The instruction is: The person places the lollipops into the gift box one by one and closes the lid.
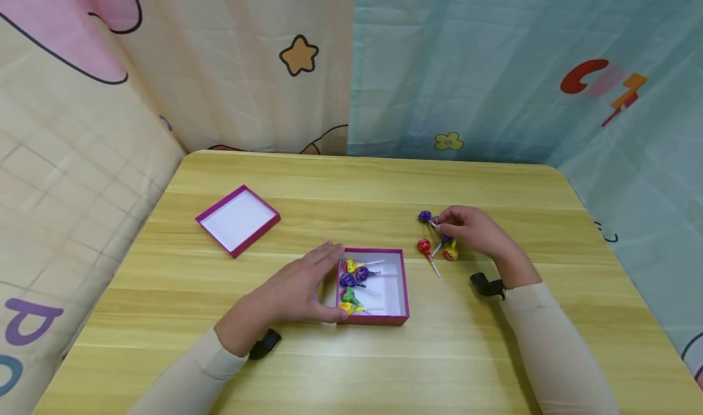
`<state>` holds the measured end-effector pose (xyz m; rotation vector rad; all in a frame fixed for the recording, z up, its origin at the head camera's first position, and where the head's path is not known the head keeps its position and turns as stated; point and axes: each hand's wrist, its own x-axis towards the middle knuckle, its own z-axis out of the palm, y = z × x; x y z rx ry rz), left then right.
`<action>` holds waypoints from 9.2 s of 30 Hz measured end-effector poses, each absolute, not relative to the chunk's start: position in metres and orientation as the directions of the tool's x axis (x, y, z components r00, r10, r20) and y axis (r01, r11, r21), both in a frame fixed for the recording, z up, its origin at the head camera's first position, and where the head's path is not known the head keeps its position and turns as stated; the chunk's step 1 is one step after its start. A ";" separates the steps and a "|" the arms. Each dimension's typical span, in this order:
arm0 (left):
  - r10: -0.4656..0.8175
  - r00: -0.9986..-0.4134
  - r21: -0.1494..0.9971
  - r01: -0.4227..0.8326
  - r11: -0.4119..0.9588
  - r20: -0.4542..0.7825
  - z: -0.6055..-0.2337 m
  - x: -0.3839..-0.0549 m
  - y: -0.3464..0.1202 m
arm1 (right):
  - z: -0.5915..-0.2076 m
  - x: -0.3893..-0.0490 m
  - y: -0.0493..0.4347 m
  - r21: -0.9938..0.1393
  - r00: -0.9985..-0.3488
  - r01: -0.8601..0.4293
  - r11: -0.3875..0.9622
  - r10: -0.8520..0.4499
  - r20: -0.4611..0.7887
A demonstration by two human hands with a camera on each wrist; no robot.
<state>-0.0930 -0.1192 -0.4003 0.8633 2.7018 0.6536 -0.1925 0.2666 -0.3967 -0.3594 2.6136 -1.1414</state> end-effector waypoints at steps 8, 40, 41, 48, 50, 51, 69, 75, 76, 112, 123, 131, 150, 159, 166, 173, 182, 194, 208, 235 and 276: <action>0.602 -0.795 0.480 0.499 0.721 -0.078 -0.401 -0.094 -0.119 | -0.397 -0.198 0.259 -0.710 -0.941 -0.066 0.701 -0.279 -0.189; 0.587 -0.803 0.464 0.483 0.743 -0.105 -0.399 -0.094 -0.117 | -0.390 -0.194 0.254 -0.581 -0.903 -0.187 0.792 -0.372 -0.216; 0.588 -0.802 0.463 0.484 0.742 -0.104 -0.399 -0.093 -0.117 | -0.390 -0.194 0.254 -0.579 -0.903 -0.189 0.793 -0.372 -0.215; 0.592 -0.801 0.454 0.495 0.741 -0.093 -0.400 -0.094 -0.117 | -0.393 -0.194 0.252 -0.561 -0.920 -0.204 0.802 -0.354 -0.171; 0.591 -0.801 0.450 0.494 0.744 -0.097 -0.400 -0.094 -0.117 | -0.393 -0.193 0.252 -0.562 -0.923 -0.202 0.802 -0.348 -0.165; 0.589 -0.802 0.449 0.492 0.746 -0.101 -0.400 -0.094 -0.116 | -0.393 -0.193 0.252 -0.563 -0.925 -0.199 0.802 -0.344 -0.164; 0.592 -0.800 0.457 0.494 0.740 -0.094 -0.399 -0.095 -0.116 | -0.391 -0.185 0.251 -0.565 -0.935 -0.185 0.804 -0.321 -0.151; 0.595 -0.798 0.461 0.494 0.738 -0.097 -0.399 -0.095 -0.116 | -0.387 -0.180 0.251 -0.571 -0.937 -0.191 0.798 -0.321 -0.136; 0.595 -0.798 0.460 0.494 0.738 -0.098 -0.399 -0.095 -0.116 | -0.386 -0.178 0.250 -0.575 -0.938 -0.191 0.796 -0.320 -0.133; 0.595 -0.798 0.477 0.486 0.733 -0.101 -0.398 -0.095 -0.118 | -0.353 -0.121 0.191 -0.490 -0.817 -0.536 0.688 -0.568 0.097; 0.593 -0.798 0.471 0.486 0.736 -0.104 -0.398 -0.095 -0.117 | -0.361 -0.112 0.168 -0.445 -0.779 -0.600 0.665 -0.613 0.134; 0.595 -0.799 0.472 0.492 0.731 -0.090 -0.398 -0.095 -0.117 | -0.367 -0.104 0.159 -0.419 -0.830 -0.536 0.733 -0.547 0.103; 0.604 -0.792 0.481 0.496 0.723 -0.092 -0.399 -0.097 -0.117 | -0.375 -0.090 0.150 -0.395 -0.885 -0.447 0.803 -0.460 0.067; 0.607 -0.791 0.487 0.499 0.717 -0.084 -0.400 -0.097 -0.118 | -0.383 -0.086 0.141 -0.314 -0.890 -0.447 0.838 -0.452 0.061; 0.605 -0.790 0.493 0.490 0.719 -0.099 -0.399 -0.097 -0.118 | -0.382 -0.084 0.142 -0.314 -0.883 -0.454 0.834 -0.469 0.030; 0.601 -0.793 0.488 0.487 0.724 -0.101 -0.397 -0.096 -0.117 | -0.382 -0.083 0.140 -0.267 -0.889 -0.444 0.855 -0.458 0.013; 0.610 -0.787 0.492 0.498 0.714 -0.089 -0.397 -0.097 -0.118 | -0.383 -0.084 0.137 -0.253 -0.898 -0.421 0.871 -0.439 -0.019; 0.606 -0.791 0.478 0.501 0.722 -0.086 -0.398 -0.098 -0.116 | -0.381 -0.085 0.139 -0.284 -0.901 -0.391 0.876 -0.427 -0.075; 0.598 -0.796 0.479 0.490 0.728 -0.094 -0.396 -0.098 -0.114 | -0.378 -0.088 0.146 -0.351 -0.889 -0.400 0.847 -0.452 -0.078; 0.602 -0.791 0.478 0.491 0.728 -0.105 -0.395 -0.097 -0.114 | -0.382 -0.150 0.286 -0.581 -0.942 -0.312 0.752 -0.326 0.083; 0.605 -0.788 0.463 0.496 0.734 -0.114 -0.395 -0.097 -0.113 | -0.402 -0.197 0.310 -0.540 -0.888 -0.323 0.778 -0.445 -0.111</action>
